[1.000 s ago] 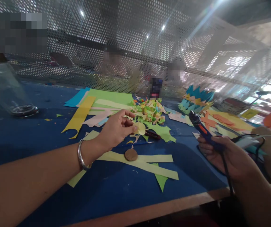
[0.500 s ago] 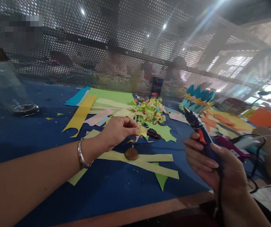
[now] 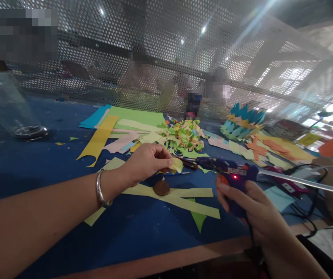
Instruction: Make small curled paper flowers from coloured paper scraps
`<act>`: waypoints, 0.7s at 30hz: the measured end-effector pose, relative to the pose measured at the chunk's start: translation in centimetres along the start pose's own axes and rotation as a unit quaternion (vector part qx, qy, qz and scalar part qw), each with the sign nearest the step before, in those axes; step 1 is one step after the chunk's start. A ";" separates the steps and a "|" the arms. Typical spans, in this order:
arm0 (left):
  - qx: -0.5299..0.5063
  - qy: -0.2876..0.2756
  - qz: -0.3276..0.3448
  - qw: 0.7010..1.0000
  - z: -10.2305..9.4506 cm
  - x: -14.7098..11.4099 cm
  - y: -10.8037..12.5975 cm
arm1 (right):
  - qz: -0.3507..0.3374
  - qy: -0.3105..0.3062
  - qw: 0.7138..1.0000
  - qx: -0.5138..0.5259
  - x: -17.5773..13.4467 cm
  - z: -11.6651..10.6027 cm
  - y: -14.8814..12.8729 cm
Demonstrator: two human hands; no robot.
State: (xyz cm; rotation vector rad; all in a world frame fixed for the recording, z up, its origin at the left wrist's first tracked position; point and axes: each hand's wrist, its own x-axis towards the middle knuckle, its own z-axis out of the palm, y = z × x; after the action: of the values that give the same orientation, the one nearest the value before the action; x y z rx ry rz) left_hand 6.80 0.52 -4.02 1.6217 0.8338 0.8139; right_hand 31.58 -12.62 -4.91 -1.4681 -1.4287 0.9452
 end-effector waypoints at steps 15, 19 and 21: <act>0.069 -0.021 0.031 0.997 0.1 -0.1 -0.7 | -0.040 -0.002 0.982 -0.187 0.1 1.0 -0.4; 0.041 -0.032 0.022 0.998 0.3 -0.2 -0.2 | -0.047 -0.008 0.977 -0.208 0.2 1.0 -0.4; 0.037 -0.033 0.020 0.999 0.4 -0.2 -0.1 | -0.051 -0.005 0.976 -0.211 0.2 1.0 -0.4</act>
State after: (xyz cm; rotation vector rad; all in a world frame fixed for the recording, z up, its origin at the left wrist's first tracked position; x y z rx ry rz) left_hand 7.00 0.14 -4.21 1.7265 0.7951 0.7608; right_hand 30.53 -12.36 -4.85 -1.6711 -1.7700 0.6064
